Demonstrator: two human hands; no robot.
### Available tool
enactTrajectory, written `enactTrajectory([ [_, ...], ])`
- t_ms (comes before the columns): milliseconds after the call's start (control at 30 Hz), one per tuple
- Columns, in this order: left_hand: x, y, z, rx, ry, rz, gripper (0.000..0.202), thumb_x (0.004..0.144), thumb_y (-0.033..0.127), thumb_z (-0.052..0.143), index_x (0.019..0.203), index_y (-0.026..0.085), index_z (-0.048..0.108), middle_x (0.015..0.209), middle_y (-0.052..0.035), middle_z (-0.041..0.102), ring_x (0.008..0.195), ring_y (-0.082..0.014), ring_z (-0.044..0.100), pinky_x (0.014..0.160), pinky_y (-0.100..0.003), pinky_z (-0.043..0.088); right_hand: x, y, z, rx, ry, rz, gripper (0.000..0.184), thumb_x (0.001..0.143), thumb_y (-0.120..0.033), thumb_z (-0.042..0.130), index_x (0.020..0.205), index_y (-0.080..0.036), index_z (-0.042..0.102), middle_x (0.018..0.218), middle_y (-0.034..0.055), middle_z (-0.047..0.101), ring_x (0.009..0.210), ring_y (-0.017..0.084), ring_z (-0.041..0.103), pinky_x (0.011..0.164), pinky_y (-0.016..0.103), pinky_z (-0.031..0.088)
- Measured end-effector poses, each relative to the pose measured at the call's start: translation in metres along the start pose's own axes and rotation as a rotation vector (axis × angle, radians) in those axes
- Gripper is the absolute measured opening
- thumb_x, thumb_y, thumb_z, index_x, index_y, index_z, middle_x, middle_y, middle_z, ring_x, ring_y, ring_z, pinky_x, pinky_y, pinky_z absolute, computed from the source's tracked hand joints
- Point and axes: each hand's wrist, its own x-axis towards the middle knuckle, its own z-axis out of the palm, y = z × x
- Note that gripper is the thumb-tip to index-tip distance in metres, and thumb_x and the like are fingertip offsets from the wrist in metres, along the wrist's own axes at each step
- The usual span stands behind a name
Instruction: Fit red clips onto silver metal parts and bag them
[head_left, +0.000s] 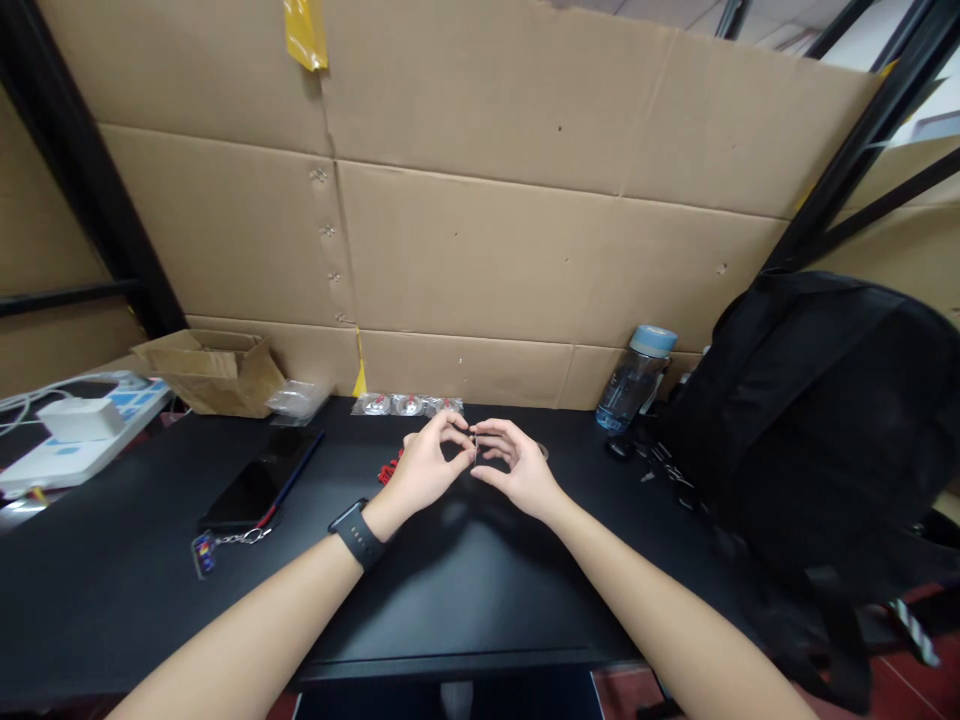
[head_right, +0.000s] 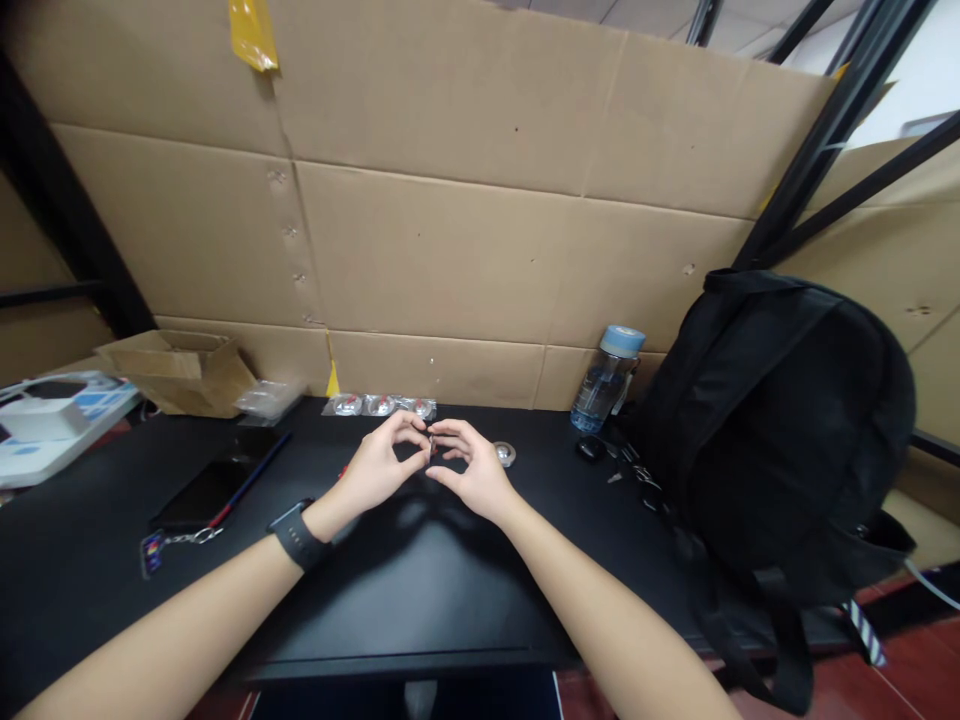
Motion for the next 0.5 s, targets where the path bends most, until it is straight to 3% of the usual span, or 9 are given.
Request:
enactTrajectory([
  [367,0.003,-0.012,-0.003,-0.021,-0.047,-0.039,0.036,0.078,0.023,0.067,0.108,0.027,0.048,0.082,0.0053,0.076,0.089,-0.0191,0.072,0.092,-0.034,0.046,-0.001,0.002,0.000,-0.061,-0.069,-0.021,0.057,0.077,-0.025,0.081,0.126,-0.028,0.054,0.133,0.0102,0.063,0.124,0.026,0.062,0.095,0.039,0.054],
  [500,0.002,-0.005,-0.003,0.065,0.008,0.014,0.034,0.080,0.023,0.068,0.106,0.027,0.047,0.087,0.0047,0.076,0.094,-0.0200,0.072,0.095,-0.036,0.042,-0.001,0.000,-0.001,-0.038,-0.021,0.026,0.042,0.075,-0.030,0.082,0.111,-0.024,0.060,0.132,0.0099,0.063,0.112,0.024,0.069,0.091,0.037,0.056],
])
